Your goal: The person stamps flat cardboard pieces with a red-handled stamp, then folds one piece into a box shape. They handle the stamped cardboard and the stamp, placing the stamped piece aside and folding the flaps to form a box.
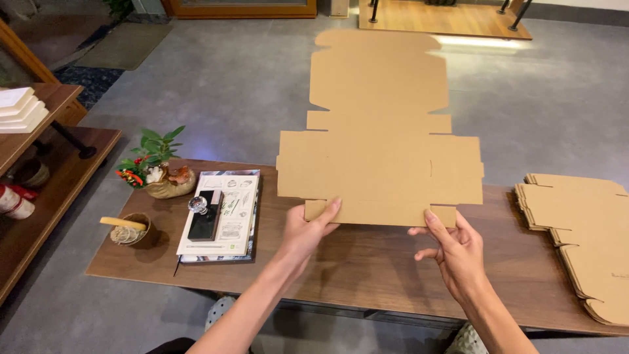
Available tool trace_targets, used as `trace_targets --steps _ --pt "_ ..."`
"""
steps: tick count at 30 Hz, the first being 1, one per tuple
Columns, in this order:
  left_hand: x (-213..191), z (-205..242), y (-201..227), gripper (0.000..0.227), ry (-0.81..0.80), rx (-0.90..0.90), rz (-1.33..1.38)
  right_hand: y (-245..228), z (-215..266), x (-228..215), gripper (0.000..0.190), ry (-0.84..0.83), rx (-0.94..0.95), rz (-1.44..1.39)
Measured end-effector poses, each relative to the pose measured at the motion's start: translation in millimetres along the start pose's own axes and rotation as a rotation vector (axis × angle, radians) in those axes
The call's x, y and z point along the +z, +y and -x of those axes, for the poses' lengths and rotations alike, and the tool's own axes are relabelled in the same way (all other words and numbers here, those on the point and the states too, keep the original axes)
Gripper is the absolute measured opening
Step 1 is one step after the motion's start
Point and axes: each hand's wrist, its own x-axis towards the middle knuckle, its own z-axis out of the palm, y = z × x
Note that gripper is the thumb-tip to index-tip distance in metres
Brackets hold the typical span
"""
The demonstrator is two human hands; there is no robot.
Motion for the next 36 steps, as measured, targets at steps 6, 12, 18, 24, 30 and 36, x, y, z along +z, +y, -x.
trace_targets --steps 6,12,18,24,30,36 --pt "-13 -3 1 0.069 -0.519 0.030 0.277 16 -14 -20 0.058 0.045 0.041 -0.079" --pt "-24 -9 6 0.064 -0.773 -0.091 0.542 5 -13 -19 0.031 0.061 0.075 -0.087" --pt "-23 -19 -4 0.055 -0.563 0.005 0.330 13 -19 -30 0.044 0.022 0.038 -0.107" --pt "-17 -17 -9 0.077 -0.351 0.056 0.207 10 -13 -25 0.048 -0.011 0.006 -0.075" --pt "-8 -17 -12 0.081 -0.088 0.100 0.018 14 -9 -18 0.022 -0.054 -0.035 -0.082" --pt "-2 -14 -21 0.060 -0.101 0.265 0.039 8 -4 -10 0.070 -0.017 -0.026 -0.029"
